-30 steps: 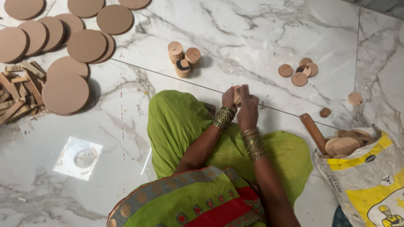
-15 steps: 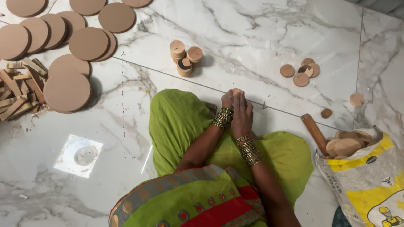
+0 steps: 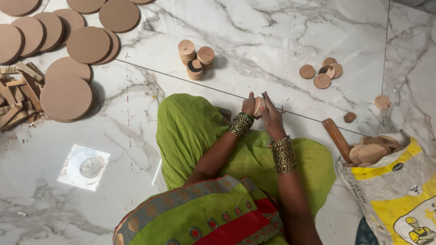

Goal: The person sits on the floor and handles small round wooden pieces one at a time, fitting or pressing them together and placing finished pieces aside, occasionally reaching into a sack of wooden parts to retrieve more pieces.

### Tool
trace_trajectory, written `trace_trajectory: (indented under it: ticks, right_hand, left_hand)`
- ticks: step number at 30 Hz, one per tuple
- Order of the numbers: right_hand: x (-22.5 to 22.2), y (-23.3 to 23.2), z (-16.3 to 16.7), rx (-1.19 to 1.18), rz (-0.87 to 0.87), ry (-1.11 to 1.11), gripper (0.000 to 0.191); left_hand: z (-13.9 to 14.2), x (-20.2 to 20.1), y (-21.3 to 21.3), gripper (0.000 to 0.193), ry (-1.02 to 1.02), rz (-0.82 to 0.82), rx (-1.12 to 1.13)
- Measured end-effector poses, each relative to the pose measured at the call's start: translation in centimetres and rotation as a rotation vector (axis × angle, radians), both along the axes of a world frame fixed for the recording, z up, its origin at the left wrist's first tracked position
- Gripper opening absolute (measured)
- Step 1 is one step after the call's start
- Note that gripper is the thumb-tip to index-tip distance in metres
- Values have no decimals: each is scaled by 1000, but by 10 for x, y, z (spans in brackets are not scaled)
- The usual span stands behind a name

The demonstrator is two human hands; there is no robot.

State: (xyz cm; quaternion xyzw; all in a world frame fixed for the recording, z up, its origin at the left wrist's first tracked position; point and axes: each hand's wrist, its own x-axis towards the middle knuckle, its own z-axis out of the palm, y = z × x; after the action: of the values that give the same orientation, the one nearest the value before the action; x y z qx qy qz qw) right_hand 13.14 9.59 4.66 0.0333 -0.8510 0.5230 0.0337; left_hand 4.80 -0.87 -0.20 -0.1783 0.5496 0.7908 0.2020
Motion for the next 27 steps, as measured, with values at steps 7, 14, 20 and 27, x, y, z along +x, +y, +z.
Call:
trace_trajectory:
  ticks: [7, 14, 20, 27]
  right_hand:
    - [16, -29, -1, 447, -199, 186, 48]
    - [-22, -6, -10, 377, -181, -77, 51]
    - [-24, -9, -8, 33, -72, -31, 55]
    - [-28, -10, -19, 295, -210, -46, 50]
  left_hand:
    - [-11, 9, -5, 56, -93, 45, 150]
    - [-4, 20, 6, 48, 592, -385, -850]
    - [-5, 15, 10, 61, 266, -57, -555]
    - [-11, 16, 5, 44, 725, -118, -990]
